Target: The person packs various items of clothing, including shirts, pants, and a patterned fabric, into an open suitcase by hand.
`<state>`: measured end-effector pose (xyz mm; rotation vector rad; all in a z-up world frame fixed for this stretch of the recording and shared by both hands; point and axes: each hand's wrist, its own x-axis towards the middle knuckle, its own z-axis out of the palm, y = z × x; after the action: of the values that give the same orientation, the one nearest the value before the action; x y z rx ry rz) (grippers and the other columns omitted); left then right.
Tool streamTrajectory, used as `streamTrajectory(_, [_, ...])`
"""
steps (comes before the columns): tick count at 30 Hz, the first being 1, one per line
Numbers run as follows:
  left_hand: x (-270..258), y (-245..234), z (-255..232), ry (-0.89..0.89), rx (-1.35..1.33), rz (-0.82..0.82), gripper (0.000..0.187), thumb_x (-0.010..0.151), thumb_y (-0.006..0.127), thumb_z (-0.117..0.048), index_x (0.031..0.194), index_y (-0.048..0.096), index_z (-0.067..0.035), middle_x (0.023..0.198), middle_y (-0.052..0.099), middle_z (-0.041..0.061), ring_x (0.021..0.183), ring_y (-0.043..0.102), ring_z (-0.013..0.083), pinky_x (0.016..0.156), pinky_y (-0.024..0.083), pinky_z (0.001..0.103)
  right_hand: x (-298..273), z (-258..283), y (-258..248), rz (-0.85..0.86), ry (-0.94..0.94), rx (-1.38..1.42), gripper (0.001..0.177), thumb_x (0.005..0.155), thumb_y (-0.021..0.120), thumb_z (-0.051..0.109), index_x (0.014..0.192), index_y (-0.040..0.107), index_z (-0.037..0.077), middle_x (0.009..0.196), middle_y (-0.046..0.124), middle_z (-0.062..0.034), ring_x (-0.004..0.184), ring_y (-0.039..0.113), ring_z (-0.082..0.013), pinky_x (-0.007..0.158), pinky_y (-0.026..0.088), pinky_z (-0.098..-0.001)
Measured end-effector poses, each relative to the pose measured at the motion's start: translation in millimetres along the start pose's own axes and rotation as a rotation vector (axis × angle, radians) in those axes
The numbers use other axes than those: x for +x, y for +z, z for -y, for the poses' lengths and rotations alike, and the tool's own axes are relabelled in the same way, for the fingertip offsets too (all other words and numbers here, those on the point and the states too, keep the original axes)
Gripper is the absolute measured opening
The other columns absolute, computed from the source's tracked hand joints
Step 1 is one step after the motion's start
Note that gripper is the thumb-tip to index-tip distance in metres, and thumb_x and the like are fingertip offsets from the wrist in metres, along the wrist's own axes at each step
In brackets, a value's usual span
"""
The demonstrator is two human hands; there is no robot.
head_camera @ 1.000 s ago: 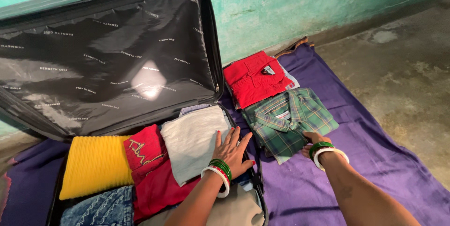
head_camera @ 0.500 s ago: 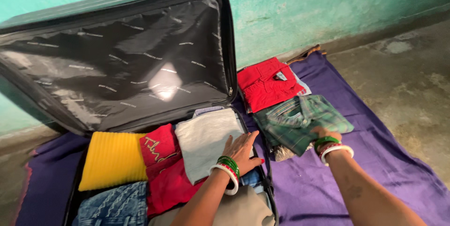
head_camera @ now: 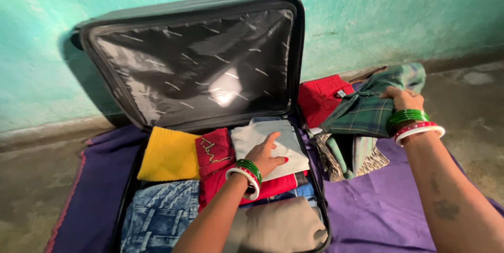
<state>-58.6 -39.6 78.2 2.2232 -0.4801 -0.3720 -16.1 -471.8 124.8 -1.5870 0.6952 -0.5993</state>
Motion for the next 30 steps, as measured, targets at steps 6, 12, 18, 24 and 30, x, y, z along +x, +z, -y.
streamTrajectory(6, [9,-23,16,-0.225,-0.504,0.109,0.088,0.084,0.059,-0.061,0.157,0.029,-0.021,0.140,0.058,0.020,0.118,0.068,0.0394,0.101,0.052,0.053,-102,115,39,0.414,-0.067,0.230,0.024,0.071,0.071,0.008,0.094,0.074,0.001,0.086,0.072,-0.0086,0.072,0.068,-0.0200,0.070,0.057,-0.0347])
streamTrajectory(12, [13,-39,63,-0.409,-0.885,0.144,0.089,0.084,0.045,-0.075,0.158,0.030,-0.027,0.140,0.058,0.019,0.122,0.062,0.0405,0.102,0.045,0.057,-180,180,105,0.738,0.028,0.434,0.015,0.077,0.064,0.007,0.089,0.071,0.003,0.082,0.071,-0.0078,0.070,0.069,-0.0187,0.070,0.060,-0.0337])
streamTrajectory(18, [-15,-67,104,-0.308,-1.349,-0.069,0.089,0.085,0.047,-0.074,0.155,0.037,-0.021,0.144,0.057,0.019,0.126,0.059,0.0402,0.105,0.043,0.056,-168,180,123,1.001,-0.072,0.767,0.006,0.093,0.065,0.005,0.092,0.063,0.000,0.088,0.067,-0.0092,0.076,0.064,-0.0182,0.080,0.060,-0.0366])
streamTrajectory(24, [-71,-139,155,-0.360,-1.460,-0.304,0.088,0.085,0.049,-0.072,0.153,0.043,-0.016,0.147,0.056,0.019,0.129,0.055,0.0399,0.108,0.041,0.056,-120,50,123,1.019,0.263,0.216,0.028,0.072,0.062,0.010,0.099,0.070,0.010,0.085,0.070,-0.0046,0.075,0.068,-0.0204,0.072,0.059,-0.0392])
streamTrajectory(30, [-122,-125,219,-0.676,-1.455,-0.337,0.089,0.085,0.050,-0.071,0.150,0.050,-0.010,0.151,0.054,0.018,0.133,0.052,0.0395,0.111,0.039,0.056,-100,-150,114,1.016,0.348,-0.234,0.013,0.076,0.069,0.012,0.084,0.059,0.008,0.070,0.054,-0.0035,0.062,0.053,-0.0197,0.055,0.048,-0.0374])
